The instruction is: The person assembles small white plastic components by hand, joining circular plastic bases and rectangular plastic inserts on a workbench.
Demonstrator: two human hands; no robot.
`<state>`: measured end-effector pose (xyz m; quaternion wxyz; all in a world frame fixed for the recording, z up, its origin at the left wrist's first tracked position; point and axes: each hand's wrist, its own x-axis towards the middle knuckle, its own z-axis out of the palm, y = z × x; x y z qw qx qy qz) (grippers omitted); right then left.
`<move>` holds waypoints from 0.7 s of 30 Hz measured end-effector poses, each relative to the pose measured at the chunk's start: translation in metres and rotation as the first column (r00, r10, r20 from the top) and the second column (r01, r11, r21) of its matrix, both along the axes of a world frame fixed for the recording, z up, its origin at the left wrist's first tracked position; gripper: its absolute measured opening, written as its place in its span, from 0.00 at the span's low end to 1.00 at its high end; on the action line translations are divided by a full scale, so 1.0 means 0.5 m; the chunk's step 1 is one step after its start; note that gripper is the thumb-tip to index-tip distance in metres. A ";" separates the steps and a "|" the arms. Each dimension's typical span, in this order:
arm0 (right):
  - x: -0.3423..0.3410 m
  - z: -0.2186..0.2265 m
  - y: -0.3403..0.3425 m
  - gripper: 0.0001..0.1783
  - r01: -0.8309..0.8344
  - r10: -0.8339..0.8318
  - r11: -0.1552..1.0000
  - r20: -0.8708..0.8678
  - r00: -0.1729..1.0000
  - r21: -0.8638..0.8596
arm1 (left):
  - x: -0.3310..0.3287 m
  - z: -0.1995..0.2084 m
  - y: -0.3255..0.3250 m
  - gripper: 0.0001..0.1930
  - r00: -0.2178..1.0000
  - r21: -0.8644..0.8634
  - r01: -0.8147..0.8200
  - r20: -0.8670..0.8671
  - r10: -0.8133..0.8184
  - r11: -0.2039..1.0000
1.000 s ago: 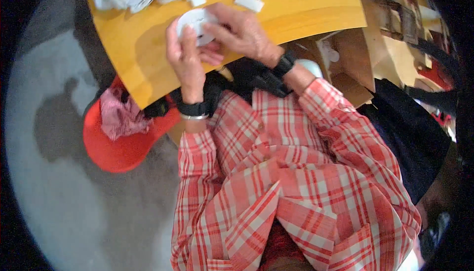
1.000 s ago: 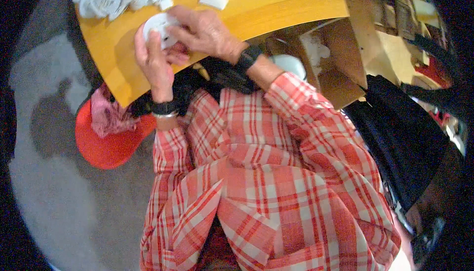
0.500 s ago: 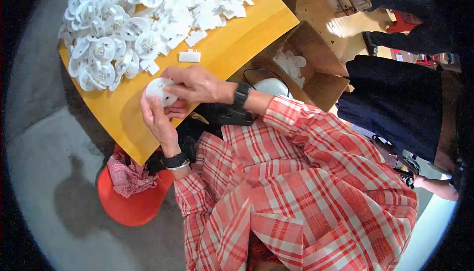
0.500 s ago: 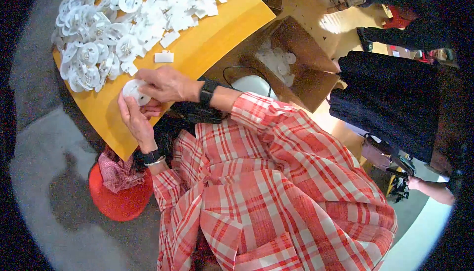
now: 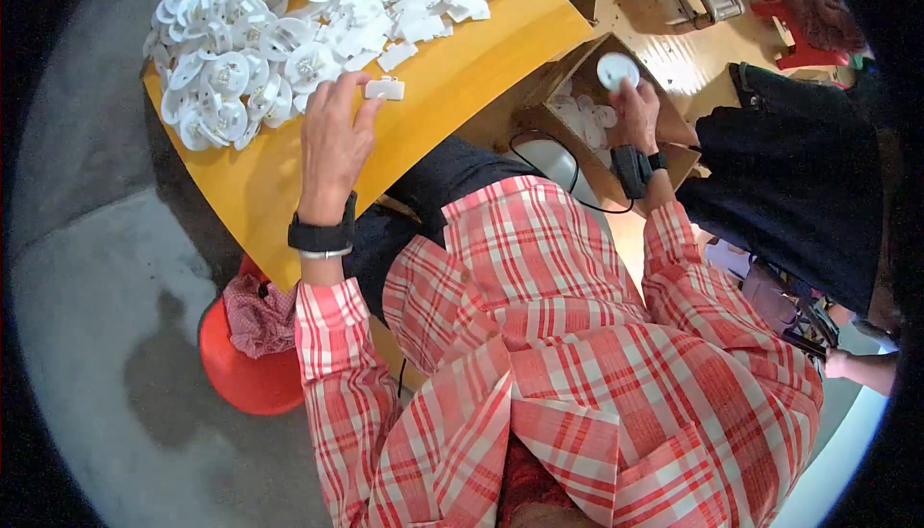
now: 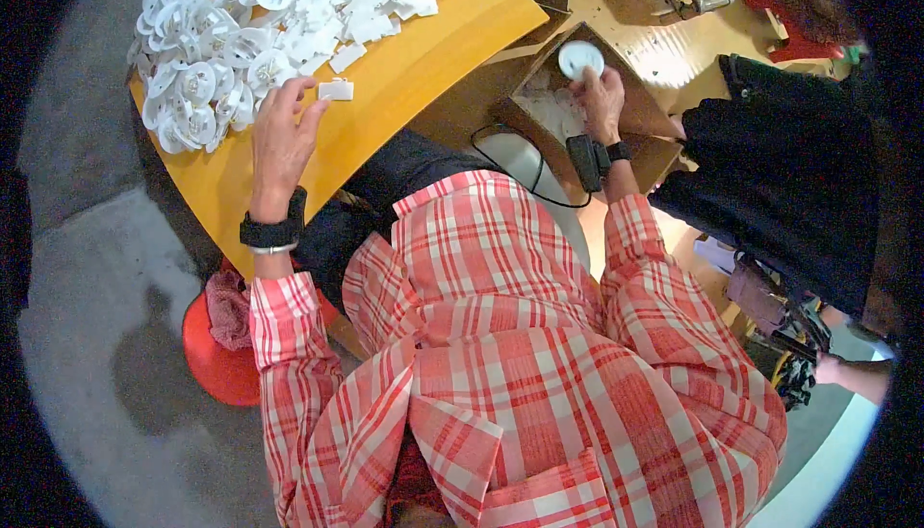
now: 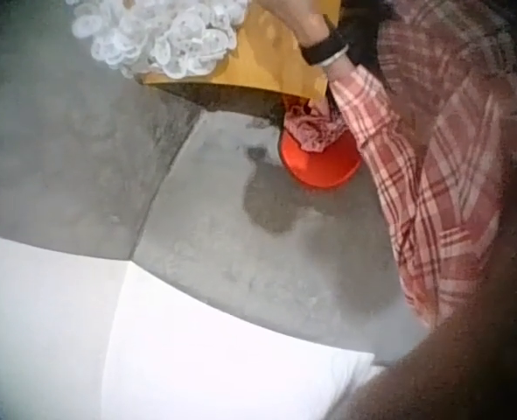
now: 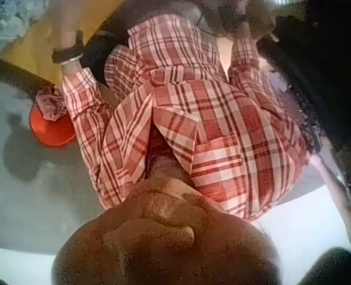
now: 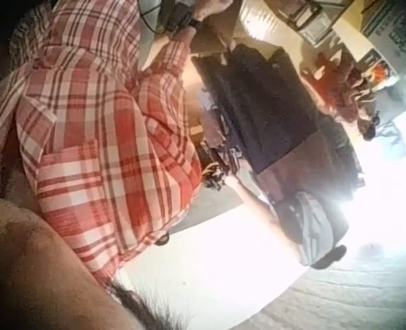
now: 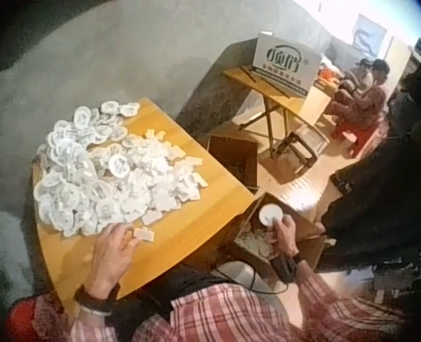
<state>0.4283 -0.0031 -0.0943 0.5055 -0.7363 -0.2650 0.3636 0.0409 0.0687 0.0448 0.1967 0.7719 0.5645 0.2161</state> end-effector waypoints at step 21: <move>-0.090 0.056 0.059 0.07 -0.074 -0.126 0.952 0.599 0.790 0.297 | -0.112 -0.002 0.082 0.21 0.981 0.271 -0.091 -0.141 0.133 0.958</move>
